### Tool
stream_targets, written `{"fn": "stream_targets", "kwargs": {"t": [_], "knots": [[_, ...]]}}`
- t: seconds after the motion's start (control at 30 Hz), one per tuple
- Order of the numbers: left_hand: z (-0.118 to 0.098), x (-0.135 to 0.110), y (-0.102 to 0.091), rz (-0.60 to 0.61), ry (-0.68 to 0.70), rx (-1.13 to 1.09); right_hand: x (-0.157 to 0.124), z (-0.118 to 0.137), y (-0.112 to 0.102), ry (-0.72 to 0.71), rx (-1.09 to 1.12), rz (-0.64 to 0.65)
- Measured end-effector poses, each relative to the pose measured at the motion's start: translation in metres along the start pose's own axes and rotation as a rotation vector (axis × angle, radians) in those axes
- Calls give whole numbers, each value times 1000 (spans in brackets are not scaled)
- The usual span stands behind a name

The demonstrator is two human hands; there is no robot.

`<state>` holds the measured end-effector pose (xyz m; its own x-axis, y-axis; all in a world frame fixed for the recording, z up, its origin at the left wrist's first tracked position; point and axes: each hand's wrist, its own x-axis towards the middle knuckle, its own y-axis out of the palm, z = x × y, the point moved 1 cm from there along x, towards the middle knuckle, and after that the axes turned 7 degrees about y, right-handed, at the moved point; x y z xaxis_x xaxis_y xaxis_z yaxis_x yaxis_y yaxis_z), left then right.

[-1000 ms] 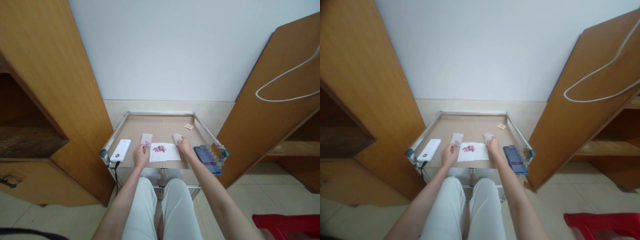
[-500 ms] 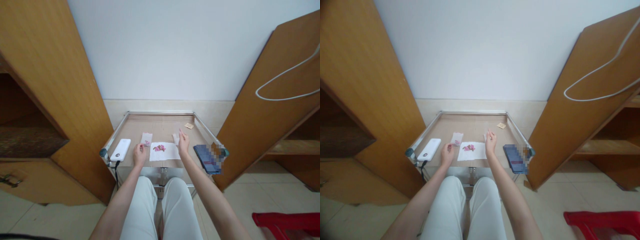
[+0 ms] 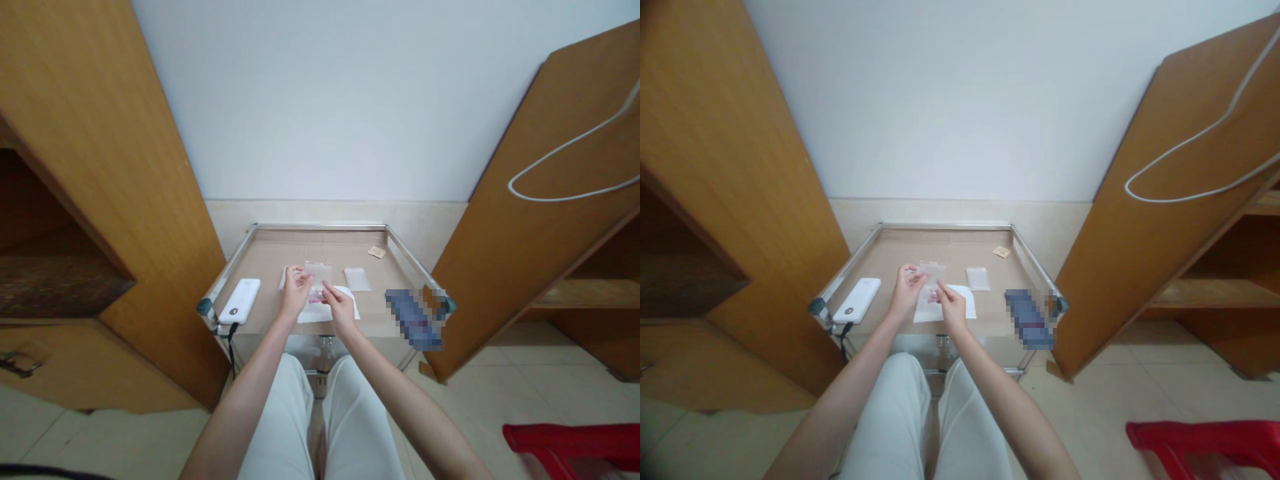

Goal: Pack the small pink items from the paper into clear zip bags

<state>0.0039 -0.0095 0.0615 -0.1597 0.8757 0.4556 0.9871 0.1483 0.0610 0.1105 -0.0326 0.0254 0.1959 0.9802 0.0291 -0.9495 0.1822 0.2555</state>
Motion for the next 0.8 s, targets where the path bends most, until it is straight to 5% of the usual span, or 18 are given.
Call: {"fn": "stream_targets", "kwargs": {"t": [0.33, 0.8], "knots": [[-7, 4, -8, 237, 73, 327, 3, 14, -1, -22, -88, 100], [-10, 1, -9, 238, 255, 374, 2, 21, -4, -255, -298, 252]]}}
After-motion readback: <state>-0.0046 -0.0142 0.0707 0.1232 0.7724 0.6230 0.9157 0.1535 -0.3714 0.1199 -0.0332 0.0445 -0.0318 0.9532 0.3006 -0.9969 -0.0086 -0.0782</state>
